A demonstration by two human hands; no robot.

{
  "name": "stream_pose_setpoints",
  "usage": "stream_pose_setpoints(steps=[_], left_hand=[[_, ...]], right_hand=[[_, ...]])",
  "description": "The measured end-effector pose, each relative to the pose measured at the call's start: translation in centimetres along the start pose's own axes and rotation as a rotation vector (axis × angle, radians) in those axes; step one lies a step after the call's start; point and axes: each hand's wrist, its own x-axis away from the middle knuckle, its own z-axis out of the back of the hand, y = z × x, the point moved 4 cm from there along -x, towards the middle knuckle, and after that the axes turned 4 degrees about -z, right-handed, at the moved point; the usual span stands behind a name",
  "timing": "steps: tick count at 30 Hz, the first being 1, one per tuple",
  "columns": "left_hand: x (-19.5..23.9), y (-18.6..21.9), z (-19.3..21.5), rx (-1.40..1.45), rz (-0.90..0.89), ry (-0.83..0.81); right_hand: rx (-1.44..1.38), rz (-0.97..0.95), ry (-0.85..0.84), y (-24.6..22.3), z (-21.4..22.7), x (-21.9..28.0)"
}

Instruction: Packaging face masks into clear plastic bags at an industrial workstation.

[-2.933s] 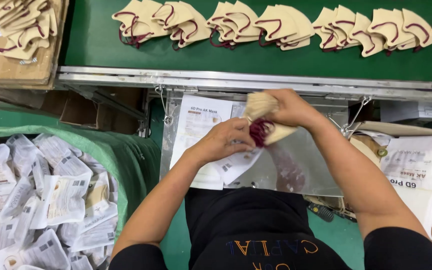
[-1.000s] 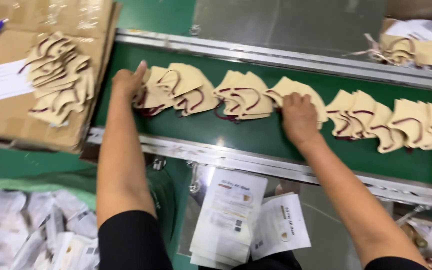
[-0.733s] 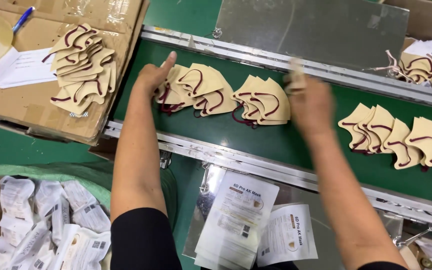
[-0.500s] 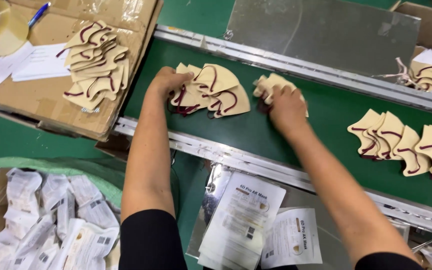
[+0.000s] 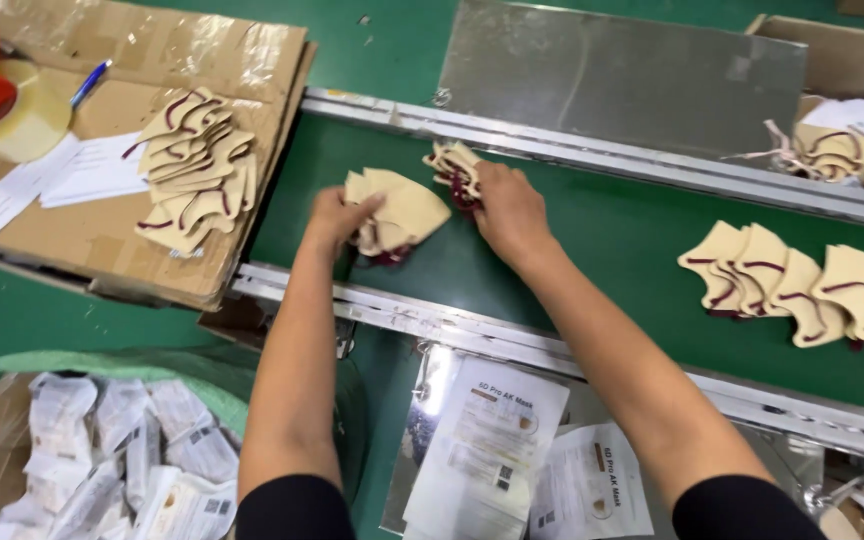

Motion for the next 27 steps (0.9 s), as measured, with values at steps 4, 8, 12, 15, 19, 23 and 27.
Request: stream_pose_setpoints(steps=[4, 8, 12, 15, 19, 23, 27], left_hand=[[6.1, 5.1, -7.8, 0.217, 0.249, -0.403], [9.1, 8.8, -13.2, 0.008, -0.503, -0.399], [16.6, 13.3, -17.6, -0.344, -0.777, -0.414], [17.2, 12.7, -20.8, -0.585, -0.928, -0.286], [18.3, 11.1, -21.9, -0.705, -0.882, -0.275], [17.1, 10.6, -21.7, -0.721, -0.796, -0.293], [15.8, 9.5, -20.7, -0.689, -0.79, -0.309]], right_hand=[[-0.214, 0.008, 0.107, 2.8, 1.1, 6.6], [-0.38, 0.33, 0.095, 9.0, 2.9, 11.2], [-0.805, 0.026, 0.148, 12.9, 8.2, 12.8], [-0.836, 0.012, -0.063, 13.2, 4.8, 12.0], [-0.746, 0.119, 0.075, 13.0, 6.0, 13.4], [-0.468, 0.275, 0.1, 13.1, 6.9, 12.7], [-0.645, 0.005, 0.018, 13.6, 6.6, 12.0]])
